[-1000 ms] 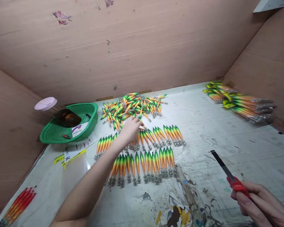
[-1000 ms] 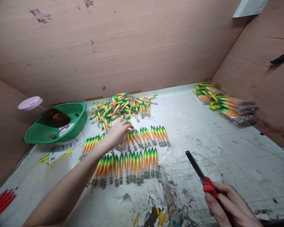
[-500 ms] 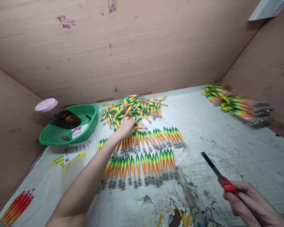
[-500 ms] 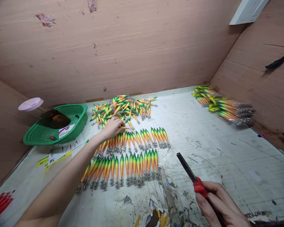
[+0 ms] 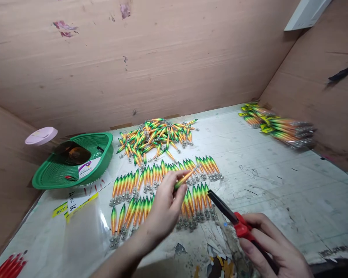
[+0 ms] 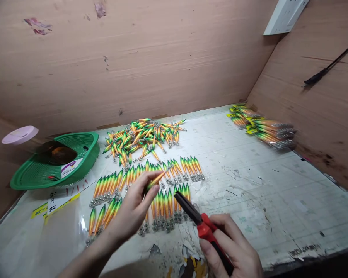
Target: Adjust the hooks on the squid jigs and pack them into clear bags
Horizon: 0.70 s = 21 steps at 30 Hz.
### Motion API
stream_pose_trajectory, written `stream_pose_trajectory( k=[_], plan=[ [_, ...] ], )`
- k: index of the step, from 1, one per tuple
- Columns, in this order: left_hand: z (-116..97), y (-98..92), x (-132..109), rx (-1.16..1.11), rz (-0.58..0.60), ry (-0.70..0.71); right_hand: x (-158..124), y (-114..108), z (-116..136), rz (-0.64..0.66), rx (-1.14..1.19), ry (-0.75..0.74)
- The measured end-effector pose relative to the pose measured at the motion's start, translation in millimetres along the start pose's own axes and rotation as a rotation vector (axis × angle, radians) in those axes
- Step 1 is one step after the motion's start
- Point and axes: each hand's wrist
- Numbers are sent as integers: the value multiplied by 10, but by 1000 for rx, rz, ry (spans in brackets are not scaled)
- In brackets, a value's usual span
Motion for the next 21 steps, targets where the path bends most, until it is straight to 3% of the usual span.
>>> stream_pose_trajectory(
  k=[3, 6, 14, 21],
  plan=[
    [-75, 154, -278, -146, -27, 9, 62, 40, 133, 15, 20, -30],
    [-49, 224, -409, -209, -88, 9, 93, 70, 185, 9, 12, -56],
    [28, 302, -535, -231, -139, 11, 82, 81, 234, 31, -9, -92],
    [27, 286, -571, -106, -181, 98, 94, 52, 294, 60, 44, -30]
  ],
)
Point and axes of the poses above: each hand's wrist, its own x-axis towards the middle knuckle, its own y-axis out of the palm, z = x × y, and after that the axes turned 10 degrees about z, right-handed
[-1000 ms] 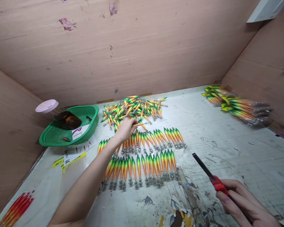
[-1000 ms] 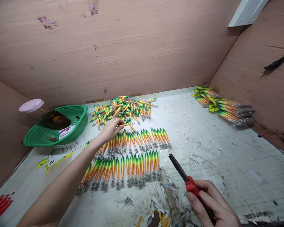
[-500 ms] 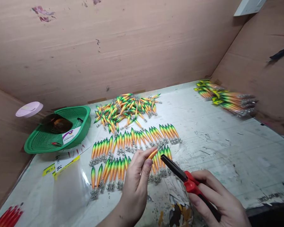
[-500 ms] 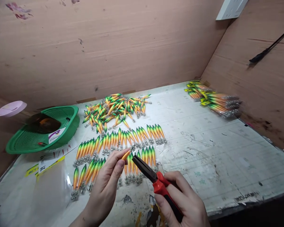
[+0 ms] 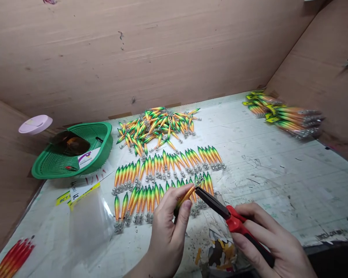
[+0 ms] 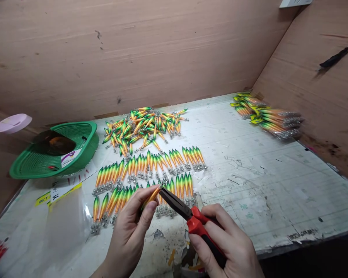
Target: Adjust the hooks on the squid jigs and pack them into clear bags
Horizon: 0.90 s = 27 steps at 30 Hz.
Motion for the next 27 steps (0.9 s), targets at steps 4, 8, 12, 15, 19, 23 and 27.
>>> stream_pose_trajectory(
  k=[4, 8, 12, 15, 19, 23, 27],
  plan=[
    [25, -7, -27, 93, -20, 67, 9, -41, 1, 59, -48, -22],
    [38, -7, -43, 134, -35, 114, 23, -53, -17, 99, -57, -42],
    [40, 15, -35, 138, -53, 120, 31, -56, -34, 165, -43, -31],
    [53, 40, -40, 151, -71, 157, 23, -86, -57, 216, -56, -49],
    [76, 60, -76, 158, -75, 173, 18, -142, -84, 238, -99, -78],
    [68, 61, -107, 129, -80, 151, 28, -171, -59, 249, -63, -45],
    [58, 51, -113, 98, -70, 127, 49, -167, -27, 283, 38, 0]
  ],
)
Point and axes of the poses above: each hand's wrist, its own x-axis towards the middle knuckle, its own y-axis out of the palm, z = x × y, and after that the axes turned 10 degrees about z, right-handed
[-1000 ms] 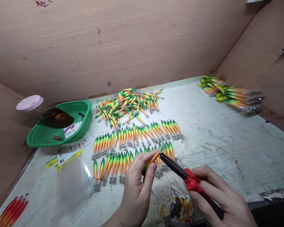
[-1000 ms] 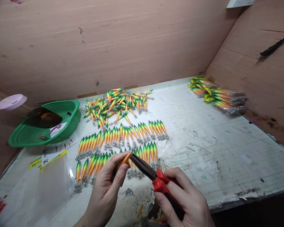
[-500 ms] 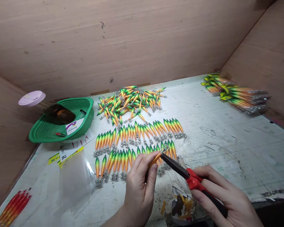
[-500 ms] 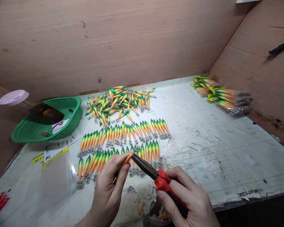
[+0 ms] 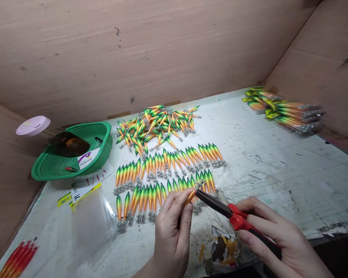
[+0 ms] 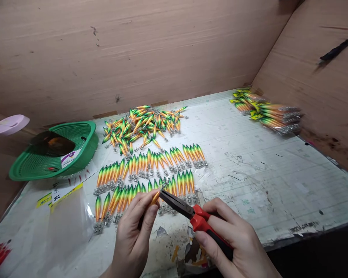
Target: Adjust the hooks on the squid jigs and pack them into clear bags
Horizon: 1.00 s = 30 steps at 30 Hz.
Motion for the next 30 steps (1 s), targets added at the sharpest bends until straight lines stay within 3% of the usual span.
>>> stream_pose_trajectory(
  k=[14, 20, 26, 28, 30],
  plan=[
    [69, 44, 1, 109, -38, 83, 3, 113, -5, -81, 210, 44],
    [72, -2, 35, -110, 36, -149, 46, 101, -114, -24, 270, 44],
    [156, -23, 31, -581, 172, -515, 49, 54, -220, 25, 263, 110],
    [196, -53, 56, -608, 171, -563, -36, -24, -300, 25, 185, 132],
    [219, -80, 139, -469, 180, -504, -205, -153, -420, -15, 63, 158]
  ],
)
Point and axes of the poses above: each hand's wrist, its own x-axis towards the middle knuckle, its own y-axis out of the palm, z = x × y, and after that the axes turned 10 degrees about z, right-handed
